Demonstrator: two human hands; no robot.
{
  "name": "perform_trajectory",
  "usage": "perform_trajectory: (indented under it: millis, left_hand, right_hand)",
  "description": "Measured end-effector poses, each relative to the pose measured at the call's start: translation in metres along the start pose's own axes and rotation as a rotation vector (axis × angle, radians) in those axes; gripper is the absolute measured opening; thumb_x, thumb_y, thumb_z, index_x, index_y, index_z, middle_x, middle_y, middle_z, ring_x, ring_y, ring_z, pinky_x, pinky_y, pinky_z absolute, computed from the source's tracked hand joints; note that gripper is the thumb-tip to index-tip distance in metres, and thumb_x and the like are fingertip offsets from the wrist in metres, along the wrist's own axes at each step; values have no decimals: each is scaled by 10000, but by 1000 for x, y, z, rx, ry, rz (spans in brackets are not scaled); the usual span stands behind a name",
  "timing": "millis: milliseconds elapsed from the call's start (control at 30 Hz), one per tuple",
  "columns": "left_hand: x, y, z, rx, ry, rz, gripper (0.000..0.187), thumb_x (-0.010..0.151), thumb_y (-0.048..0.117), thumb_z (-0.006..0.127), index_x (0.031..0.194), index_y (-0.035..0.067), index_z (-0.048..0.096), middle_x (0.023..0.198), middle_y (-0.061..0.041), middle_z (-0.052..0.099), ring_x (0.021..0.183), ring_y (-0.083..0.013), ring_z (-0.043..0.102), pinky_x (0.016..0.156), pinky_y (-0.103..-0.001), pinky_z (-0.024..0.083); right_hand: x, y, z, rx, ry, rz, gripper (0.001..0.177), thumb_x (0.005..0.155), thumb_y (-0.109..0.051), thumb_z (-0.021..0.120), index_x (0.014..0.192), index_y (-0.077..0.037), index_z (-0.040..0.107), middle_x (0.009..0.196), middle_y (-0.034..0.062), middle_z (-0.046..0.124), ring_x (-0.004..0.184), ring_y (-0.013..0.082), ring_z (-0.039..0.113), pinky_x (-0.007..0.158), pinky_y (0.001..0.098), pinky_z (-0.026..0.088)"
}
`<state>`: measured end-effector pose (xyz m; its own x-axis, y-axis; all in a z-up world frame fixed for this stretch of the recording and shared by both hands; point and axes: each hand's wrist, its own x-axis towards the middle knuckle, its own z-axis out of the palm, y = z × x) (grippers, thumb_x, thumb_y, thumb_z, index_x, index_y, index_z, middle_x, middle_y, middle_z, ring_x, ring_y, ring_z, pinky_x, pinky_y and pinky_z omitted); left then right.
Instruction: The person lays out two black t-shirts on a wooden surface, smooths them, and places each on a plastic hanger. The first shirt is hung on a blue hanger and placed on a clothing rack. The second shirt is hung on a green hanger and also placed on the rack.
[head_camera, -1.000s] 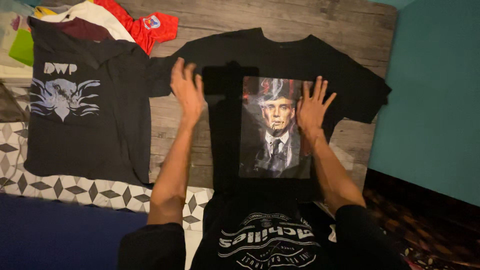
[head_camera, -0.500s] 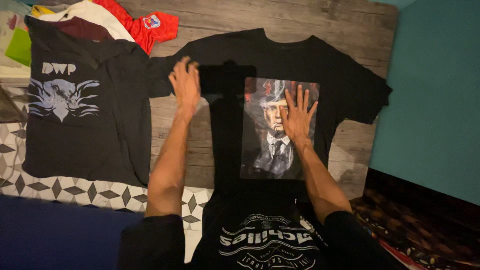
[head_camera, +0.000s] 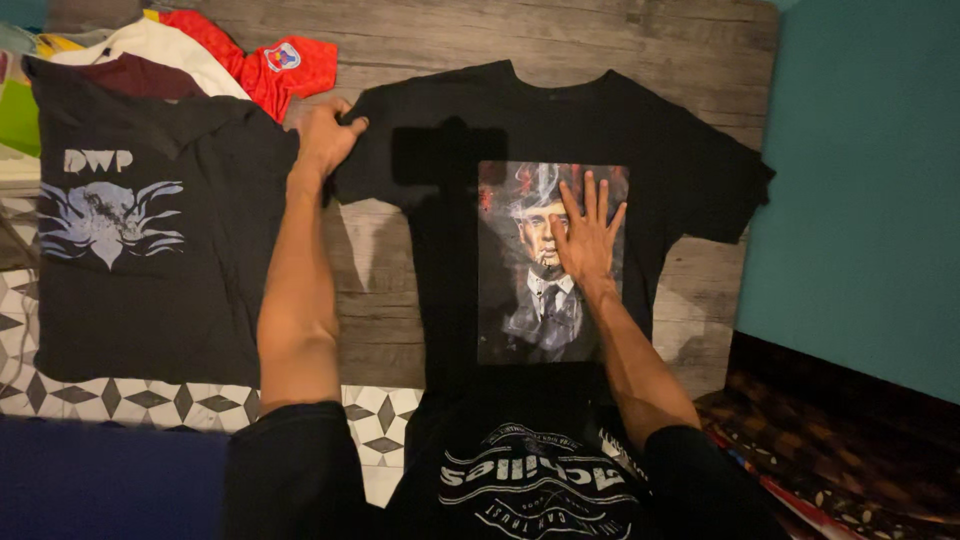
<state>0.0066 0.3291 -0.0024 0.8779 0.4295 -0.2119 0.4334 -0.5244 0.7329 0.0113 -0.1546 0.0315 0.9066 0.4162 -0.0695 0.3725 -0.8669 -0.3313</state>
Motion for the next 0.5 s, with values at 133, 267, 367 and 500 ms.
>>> perform_trajectory:
  millis: [133, 267, 367, 500]
  left_hand:
    - [13, -14, -2, -394, -156, 68, 322, 918, 207, 773, 821, 92, 489, 797, 53, 415, 797, -132, 398, 727, -294, 350]
    - [6, -9, -8, -548, -275, 57, 329, 897, 210, 826, 864, 115, 512, 847, 76, 424, 807, -96, 397, 735, -253, 348]
    - [-7, 4, -16, -480, -288, -21, 372, 763, 190, 870, 1008, 168, 589, 921, 95, 589, 869, -72, 567, 779, -226, 459]
    - [-12, 23, -28, -78, 15, 14, 534, 735, 204, 930, 1210, 144, 694, 1079, 11, 644, 1086, -190, 630, 975, -324, 452]
  right_hand:
    - [2, 0, -1, 6, -1, 4, 621, 1038, -489, 450, 1591, -207, 436, 1723, 136, 153, 1586, 391, 56, 1208, 710, -28]
    - [2, 0, -1, 1, 4, -1, 615, 1037, -489, 444, 1583, -203, 445, 1723, 138, 151, 1586, 388, 52, 1205, 709, -37]
    - [1, -1, -3, 24, 5, 0, 614, 1042, -488, 442, 1586, -201, 446, 1727, 133, 149, 1593, 385, 49, 1213, 706, -38]
    - [1, -3, -4, 15, -22, 16, 613, 1039, -483, 446, 1582, -197, 441, 1724, 135, 141, 1588, 384, 41, 1206, 708, -49]
